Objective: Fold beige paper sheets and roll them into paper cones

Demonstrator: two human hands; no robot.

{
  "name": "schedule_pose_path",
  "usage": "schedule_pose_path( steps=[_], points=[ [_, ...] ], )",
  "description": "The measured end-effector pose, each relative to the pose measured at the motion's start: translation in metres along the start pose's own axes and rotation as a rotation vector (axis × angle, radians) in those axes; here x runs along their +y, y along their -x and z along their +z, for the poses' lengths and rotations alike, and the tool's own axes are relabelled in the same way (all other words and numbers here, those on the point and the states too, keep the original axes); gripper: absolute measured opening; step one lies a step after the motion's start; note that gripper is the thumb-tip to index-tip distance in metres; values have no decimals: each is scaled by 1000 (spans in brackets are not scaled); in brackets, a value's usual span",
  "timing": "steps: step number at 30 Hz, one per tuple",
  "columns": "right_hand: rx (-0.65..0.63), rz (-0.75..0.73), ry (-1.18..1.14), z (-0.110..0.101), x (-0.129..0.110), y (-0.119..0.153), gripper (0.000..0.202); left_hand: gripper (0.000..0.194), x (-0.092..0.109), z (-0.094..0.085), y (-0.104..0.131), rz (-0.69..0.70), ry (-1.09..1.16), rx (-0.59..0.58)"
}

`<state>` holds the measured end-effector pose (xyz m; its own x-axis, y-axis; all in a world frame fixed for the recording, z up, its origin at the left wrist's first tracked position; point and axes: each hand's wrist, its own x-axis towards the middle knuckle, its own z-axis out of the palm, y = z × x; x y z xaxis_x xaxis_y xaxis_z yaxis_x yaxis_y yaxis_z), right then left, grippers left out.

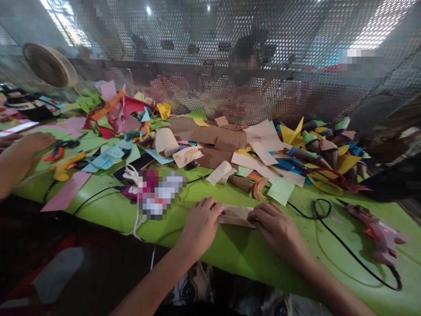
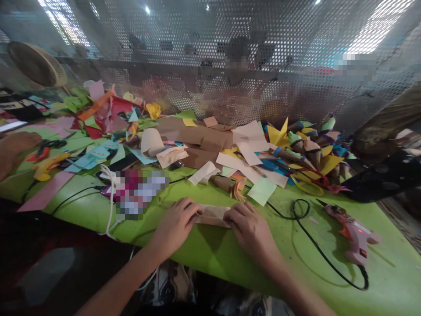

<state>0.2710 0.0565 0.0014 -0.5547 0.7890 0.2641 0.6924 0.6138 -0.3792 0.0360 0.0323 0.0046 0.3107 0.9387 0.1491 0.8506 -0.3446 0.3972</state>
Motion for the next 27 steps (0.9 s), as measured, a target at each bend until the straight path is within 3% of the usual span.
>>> schedule_pose_path(
  steps=[7, 14, 16, 20, 24, 27],
  points=[
    [-56, -47, 44, -4, -1, 0, 12, 14, -5, -4, 5, 81, -2, -41],
    [-177, 152, -83, -5, 10, -23, 10, 6, -10, -6, -20, 12, 44, -55],
    [-132, 164, -36, -4, 13, -25, 6, 15, -11, -5, -24, -5, 14, -31],
    [-100, 123, -21, -3, 13, -24, 20, 36, -15, -4, -25, 15, -36, -38],
    [-142, 119, -65, -6, 9, -24, 10, 15, -15, -6, -23, 21, 11, -99],
    [-73, 37, -9, -8, 5, -22, 13, 3, -12, -8, -21, 56, 15, -79]
  ],
)
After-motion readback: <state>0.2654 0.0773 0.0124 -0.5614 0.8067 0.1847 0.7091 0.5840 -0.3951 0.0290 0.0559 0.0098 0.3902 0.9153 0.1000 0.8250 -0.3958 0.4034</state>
